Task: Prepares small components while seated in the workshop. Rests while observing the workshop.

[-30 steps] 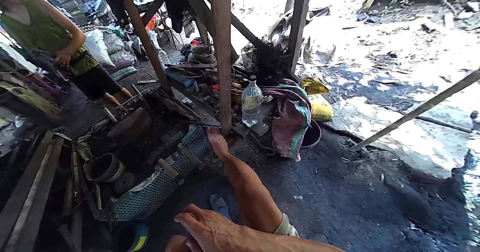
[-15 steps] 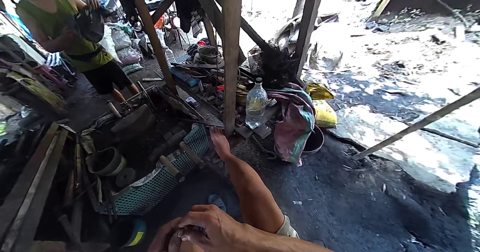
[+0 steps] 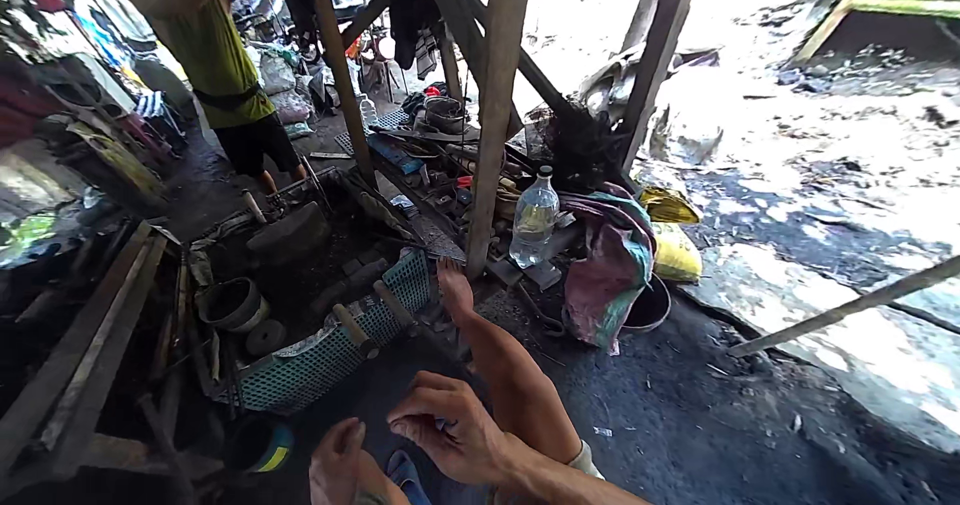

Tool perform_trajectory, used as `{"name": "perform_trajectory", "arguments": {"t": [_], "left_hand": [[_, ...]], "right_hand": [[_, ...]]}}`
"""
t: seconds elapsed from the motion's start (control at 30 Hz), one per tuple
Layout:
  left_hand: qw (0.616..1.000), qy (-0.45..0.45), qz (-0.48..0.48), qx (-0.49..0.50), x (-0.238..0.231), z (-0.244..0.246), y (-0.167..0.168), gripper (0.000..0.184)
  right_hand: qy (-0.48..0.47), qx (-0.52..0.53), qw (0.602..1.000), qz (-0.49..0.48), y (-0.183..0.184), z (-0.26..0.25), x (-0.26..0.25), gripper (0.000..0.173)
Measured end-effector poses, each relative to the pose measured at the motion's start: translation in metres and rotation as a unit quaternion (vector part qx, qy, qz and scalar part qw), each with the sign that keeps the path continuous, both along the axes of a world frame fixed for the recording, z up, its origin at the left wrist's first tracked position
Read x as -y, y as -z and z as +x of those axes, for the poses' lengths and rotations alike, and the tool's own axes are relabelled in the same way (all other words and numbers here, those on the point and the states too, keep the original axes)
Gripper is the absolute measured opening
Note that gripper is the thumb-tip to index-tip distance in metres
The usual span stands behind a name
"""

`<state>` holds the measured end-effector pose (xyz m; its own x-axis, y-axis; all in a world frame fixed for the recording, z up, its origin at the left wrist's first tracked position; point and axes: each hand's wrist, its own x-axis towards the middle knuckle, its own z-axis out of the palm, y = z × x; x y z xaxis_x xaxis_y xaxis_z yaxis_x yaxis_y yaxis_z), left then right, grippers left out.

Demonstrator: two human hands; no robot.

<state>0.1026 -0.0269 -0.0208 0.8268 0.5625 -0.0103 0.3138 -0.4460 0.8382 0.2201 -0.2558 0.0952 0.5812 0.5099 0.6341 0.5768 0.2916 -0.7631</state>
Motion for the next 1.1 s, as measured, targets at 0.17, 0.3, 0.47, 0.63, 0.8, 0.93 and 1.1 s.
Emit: {"name": "perform_trajectory", "arguments": {"t": [0.17, 0.3, 0.47, 0.63, 0.8, 0.93, 1.1], "left_hand": [[0.945, -0.046, 0.167, -0.278, -0.022, -0.022, 0.089, 0.057], [0.910, -0.075, 0.200, -0.355, -0.002, -0.043, 0.115, 0.080], [0.920, -0.148, 0.156, -0.327, -0.011, -0.041, 0.107, 0.082], [0.908, -0.130, 0.100, -0.385, -0.019, -0.040, 0.102, 0.091], [0.900, -0.109, 0.082, -0.415, -0.023, -0.039, 0.100, 0.095], [0.902, -0.127, 0.086, -0.405, -0.025, -0.044, 0.101, 0.088], [0.898, -0.134, 0.087, -0.410, -0.026, -0.040, 0.106, 0.086]], "right_hand": [[0.029, 0.039, 0.999, -0.017, -0.019, 0.017, 0.019, 0.013], [0.072, 0.144, 0.981, -0.109, -0.051, 0.057, 0.035, 0.018], [0.142, 0.225, 0.926, -0.267, -0.041, 0.147, 0.015, 0.031], [0.047, 0.355, 0.747, -0.560, -0.007, 0.214, -0.025, 0.031], [-0.011, 0.322, 0.662, -0.677, 0.041, 0.229, -0.062, 0.047], [-0.062, 0.291, 0.622, -0.725, 0.054, 0.212, -0.080, 0.039], [-0.100, 0.275, 0.608, -0.738, 0.082, 0.197, -0.076, 0.035]]}}
